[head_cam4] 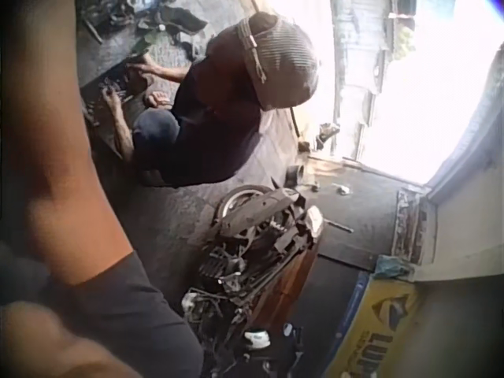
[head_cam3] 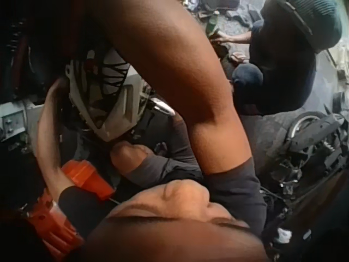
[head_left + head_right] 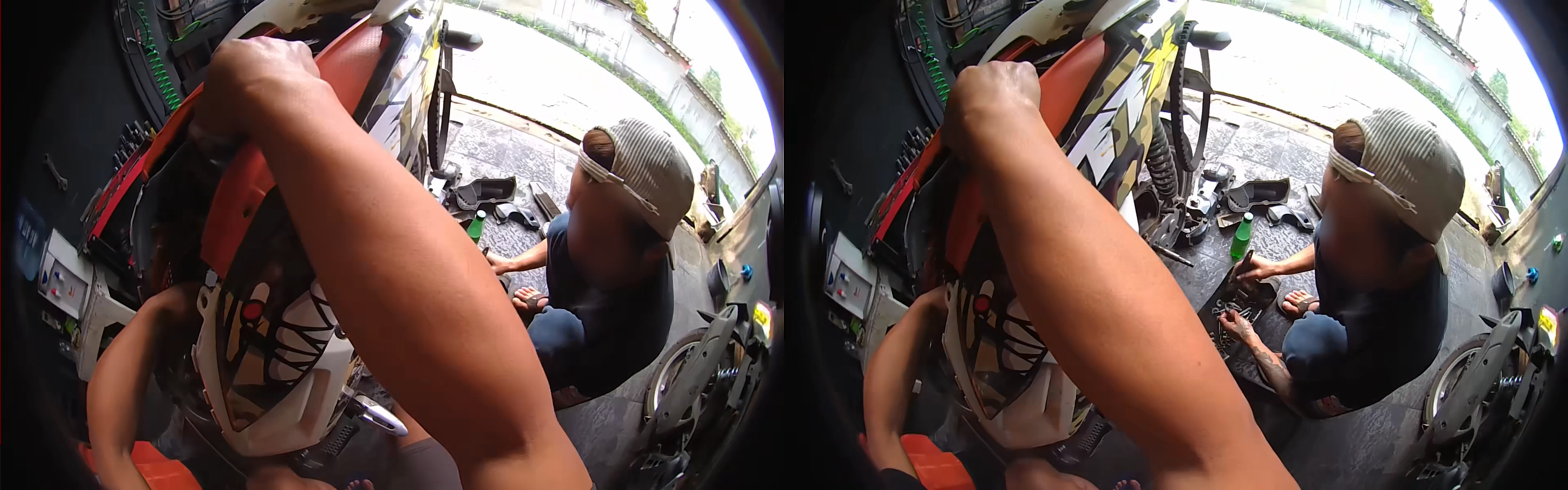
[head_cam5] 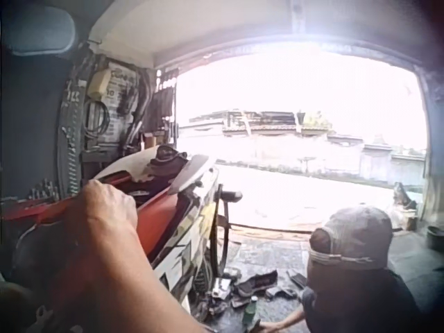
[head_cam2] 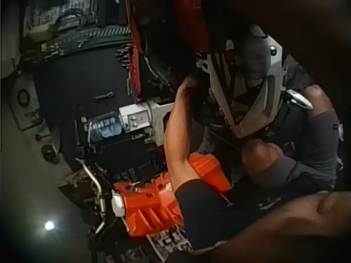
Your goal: The person removes the carburetor from a scooter by loosening screws with a screwdriver, pulling the carburetor out of the frame by hand, and detaching the connected cables.
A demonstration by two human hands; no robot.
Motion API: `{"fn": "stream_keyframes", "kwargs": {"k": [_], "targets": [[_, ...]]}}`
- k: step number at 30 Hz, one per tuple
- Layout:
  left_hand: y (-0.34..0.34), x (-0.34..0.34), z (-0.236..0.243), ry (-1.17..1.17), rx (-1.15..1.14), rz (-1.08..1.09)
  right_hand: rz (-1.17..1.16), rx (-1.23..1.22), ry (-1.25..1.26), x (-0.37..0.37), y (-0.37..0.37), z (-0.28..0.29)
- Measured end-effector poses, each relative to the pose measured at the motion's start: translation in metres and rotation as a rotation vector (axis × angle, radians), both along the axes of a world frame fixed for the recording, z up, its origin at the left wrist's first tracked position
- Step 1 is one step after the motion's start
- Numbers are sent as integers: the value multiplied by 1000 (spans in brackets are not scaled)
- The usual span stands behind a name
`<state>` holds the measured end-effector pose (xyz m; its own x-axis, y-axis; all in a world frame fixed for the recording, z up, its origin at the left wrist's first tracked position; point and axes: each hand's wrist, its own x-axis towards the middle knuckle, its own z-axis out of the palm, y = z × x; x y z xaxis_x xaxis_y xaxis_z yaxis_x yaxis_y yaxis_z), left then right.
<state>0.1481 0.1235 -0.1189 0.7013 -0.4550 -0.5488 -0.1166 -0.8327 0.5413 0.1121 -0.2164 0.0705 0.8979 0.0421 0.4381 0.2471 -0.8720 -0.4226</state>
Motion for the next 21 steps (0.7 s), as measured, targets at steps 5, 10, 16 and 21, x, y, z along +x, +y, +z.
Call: {"fn": "stream_keyframes", "kwargs": {"k": [5,10,16,21], "targets": [[-13,5,-5,-16,-12,-22,11,-13,16,2,-6,-1],[-7,-8,0,-26,22,18,42,50,-30,4,2,-9],[-16,-1,-11,-30,27,-14,15,24,-2,-3,-11,-8],[13,-8,-9,-45,46,25,37,5,-34,-3,7,-1]]}}
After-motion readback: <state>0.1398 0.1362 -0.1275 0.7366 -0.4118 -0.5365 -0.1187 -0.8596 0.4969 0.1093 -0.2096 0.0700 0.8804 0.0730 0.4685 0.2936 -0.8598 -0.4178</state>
